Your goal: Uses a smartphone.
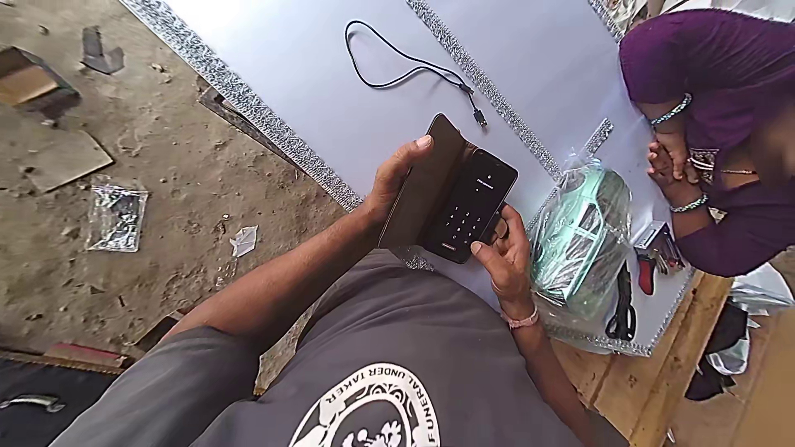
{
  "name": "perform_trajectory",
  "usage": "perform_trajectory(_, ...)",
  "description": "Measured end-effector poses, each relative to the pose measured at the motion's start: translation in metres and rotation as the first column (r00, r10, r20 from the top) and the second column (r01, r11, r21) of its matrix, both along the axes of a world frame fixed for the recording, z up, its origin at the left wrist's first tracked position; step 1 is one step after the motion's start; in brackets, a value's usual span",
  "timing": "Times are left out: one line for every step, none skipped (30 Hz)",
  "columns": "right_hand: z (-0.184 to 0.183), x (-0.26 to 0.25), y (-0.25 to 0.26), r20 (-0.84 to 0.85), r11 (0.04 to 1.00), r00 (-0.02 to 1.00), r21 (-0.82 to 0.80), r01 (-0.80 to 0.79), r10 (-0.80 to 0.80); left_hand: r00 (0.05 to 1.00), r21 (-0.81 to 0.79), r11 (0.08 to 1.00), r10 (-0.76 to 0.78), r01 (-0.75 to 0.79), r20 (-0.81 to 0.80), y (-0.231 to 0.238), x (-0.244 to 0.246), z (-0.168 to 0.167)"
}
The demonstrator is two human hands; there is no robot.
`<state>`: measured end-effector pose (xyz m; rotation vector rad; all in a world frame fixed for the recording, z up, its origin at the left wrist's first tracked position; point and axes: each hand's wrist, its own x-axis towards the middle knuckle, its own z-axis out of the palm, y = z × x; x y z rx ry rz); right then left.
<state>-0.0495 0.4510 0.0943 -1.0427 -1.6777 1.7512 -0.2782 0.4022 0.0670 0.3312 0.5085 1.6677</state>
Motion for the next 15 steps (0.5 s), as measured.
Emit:
perform_trajectory(-0.001,0.001,0.0,-0.017,1.0,1.0,-0.006,-0.003,0.003,1.0,0.0,1.0,-0.002,0.002,0.005,0.0,0.0,0.0)
perform_trajectory(-0.002,0.0,0.001,-0.019,1.0,1.0,-0.002,0.001,-0.001,1.0,-0.007,1.0,-0.001,0.001,0.01,0.0,0.0,0.002)
perform_trajectory(-0.002,-0.001,0.002,-0.009,1.0,1.0,0.007,0.016,-0.015,1.0,-0.015,1.0,-0.002,0.003,0.01,-0.001,0.001,0.003)
perform_trajectory(-0.002,-0.002,0.003,0.012,0.999,0.999,0.017,0.034,-0.035,1.0,-0.021,1.0,-0.007,0.007,0.006,-0.002,0.001,0.004)
perform_trajectory(-0.002,-0.004,0.004,0.034,0.998,0.998,0.032,0.057,-0.058,1.0,-0.025,1.0,-0.016,0.016,-0.001,-0.004,0.002,0.004)
perform_trajectory(-0.001,-0.006,0.005,0.058,0.996,0.995,0.045,0.079,-0.082,1.0,-0.03,0.999,-0.025,0.025,0.001,-0.004,0.002,0.005)
perform_trajectory(-0.001,-0.009,0.005,0.083,0.993,0.991,0.055,0.1,-0.104,0.999,-0.036,0.999,-0.033,0.033,0.001,-0.004,0.003,0.005)
perform_trajectory(0.0,-0.012,0.006,0.104,0.991,0.987,0.062,0.117,-0.123,0.999,-0.035,0.999,-0.038,0.038,-0.004,-0.004,0.002,0.005)
perform_trajectory(0.0,-0.016,0.007,0.121,0.988,0.983,0.074,0.133,-0.141,0.999,-0.029,0.999,-0.042,0.041,-0.013,-0.004,0.002,0.005)
perform_trajectory(0.0,-0.018,0.007,0.14,0.986,0.978,0.084,0.145,-0.156,0.999,-0.028,0.999,-0.043,0.043,-0.012,-0.004,0.001,0.005)
perform_trajectory(0.0,-0.02,0.007,0.155,0.983,0.973,0.091,0.157,-0.17,0.999,-0.032,0.999,-0.038,0.038,-0.009,-0.004,0.002,0.007)
perform_trajectory(0.0,-0.022,0.007,0.166,0.981,0.969,0.097,0.167,-0.182,0.999,-0.029,0.999,-0.032,0.032,0.002,-0.003,0.003,0.008)
perform_trajectory(0.0,-0.023,0.007,0.179,0.979,0.965,0.104,0.175,-0.192,0.999,-0.018,0.999,-0.033,0.033,0.016,-0.002,0.003,0.008)
perform_trajectory(-0.001,-0.024,0.008,0.191,0.977,0.961,0.11,0.18,-0.199,0.999,-0.004,0.999,-0.036,0.036,0.029,0.0,0.002,0.007)
perform_trajectory(0.0,-0.026,0.008,0.204,0.977,0.958,0.115,0.182,-0.202,0.999,-0.005,0.999,-0.033,0.034,0.036,0.001,0.002,0.006)
